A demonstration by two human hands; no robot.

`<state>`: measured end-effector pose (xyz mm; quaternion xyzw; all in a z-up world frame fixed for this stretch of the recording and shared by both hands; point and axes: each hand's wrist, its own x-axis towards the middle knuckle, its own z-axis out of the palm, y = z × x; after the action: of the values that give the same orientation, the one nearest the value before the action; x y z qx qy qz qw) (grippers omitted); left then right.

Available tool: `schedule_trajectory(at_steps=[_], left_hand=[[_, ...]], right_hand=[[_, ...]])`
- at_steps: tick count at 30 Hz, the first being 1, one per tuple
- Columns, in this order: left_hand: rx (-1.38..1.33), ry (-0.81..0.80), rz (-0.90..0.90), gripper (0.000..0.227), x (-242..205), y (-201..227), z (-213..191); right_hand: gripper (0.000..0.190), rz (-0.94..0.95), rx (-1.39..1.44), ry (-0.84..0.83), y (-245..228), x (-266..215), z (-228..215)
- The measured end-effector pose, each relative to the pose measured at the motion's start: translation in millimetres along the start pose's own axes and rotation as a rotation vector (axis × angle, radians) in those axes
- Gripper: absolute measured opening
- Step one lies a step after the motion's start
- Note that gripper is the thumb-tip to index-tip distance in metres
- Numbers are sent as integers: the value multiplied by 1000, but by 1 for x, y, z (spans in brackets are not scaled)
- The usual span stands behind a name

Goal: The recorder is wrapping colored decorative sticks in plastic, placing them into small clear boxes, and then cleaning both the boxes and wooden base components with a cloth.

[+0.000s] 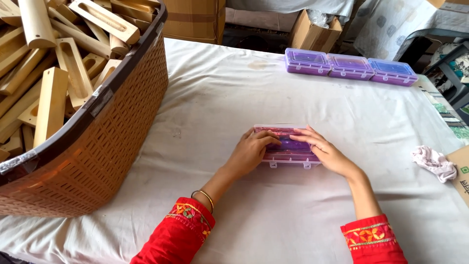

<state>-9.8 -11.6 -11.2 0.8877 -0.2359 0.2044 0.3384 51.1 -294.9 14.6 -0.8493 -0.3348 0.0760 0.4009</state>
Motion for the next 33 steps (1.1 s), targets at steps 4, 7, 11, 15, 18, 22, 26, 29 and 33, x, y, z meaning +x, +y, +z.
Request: schedule_trajectory(at_steps=[4, 7, 11, 15, 18, 22, 26, 29, 33], left_hand=[[-59, -80, -95, 22, 6, 17, -18], [-90, -60, -86, 30, 2, 16, -14], [-132, -57, -100, 36, 2, 18, -18], [-162, -38, -82, 35, 0, 15, -12], [-162, 13, -25, 33, 3, 12, -12], [-170, 25, -17, 30, -1, 15, -13], [-169, 27, -17, 30, -1, 17, -13], [-167, 24, -29, 30, -1, 18, -14], [-162, 20, -35, 29, -1, 18, -14]], right_hand=[[52, 162, 43, -166, -38, -4, -12], [71, 186, 14, -209, -52, -7, -7], [85, 164, -15, -199, -48, -7, -3], [87, 147, -113, -128, -42, -6, 1], [86, 123, -165, -96, -41, -1, -1], [83, 85, -174, -86, -38, -3, 2], [81, 119, -167, -81, -41, -4, 5], [78, 130, -175, -62, -38, -2, 8], [78, 116, -183, -44, -41, -3, 8]])
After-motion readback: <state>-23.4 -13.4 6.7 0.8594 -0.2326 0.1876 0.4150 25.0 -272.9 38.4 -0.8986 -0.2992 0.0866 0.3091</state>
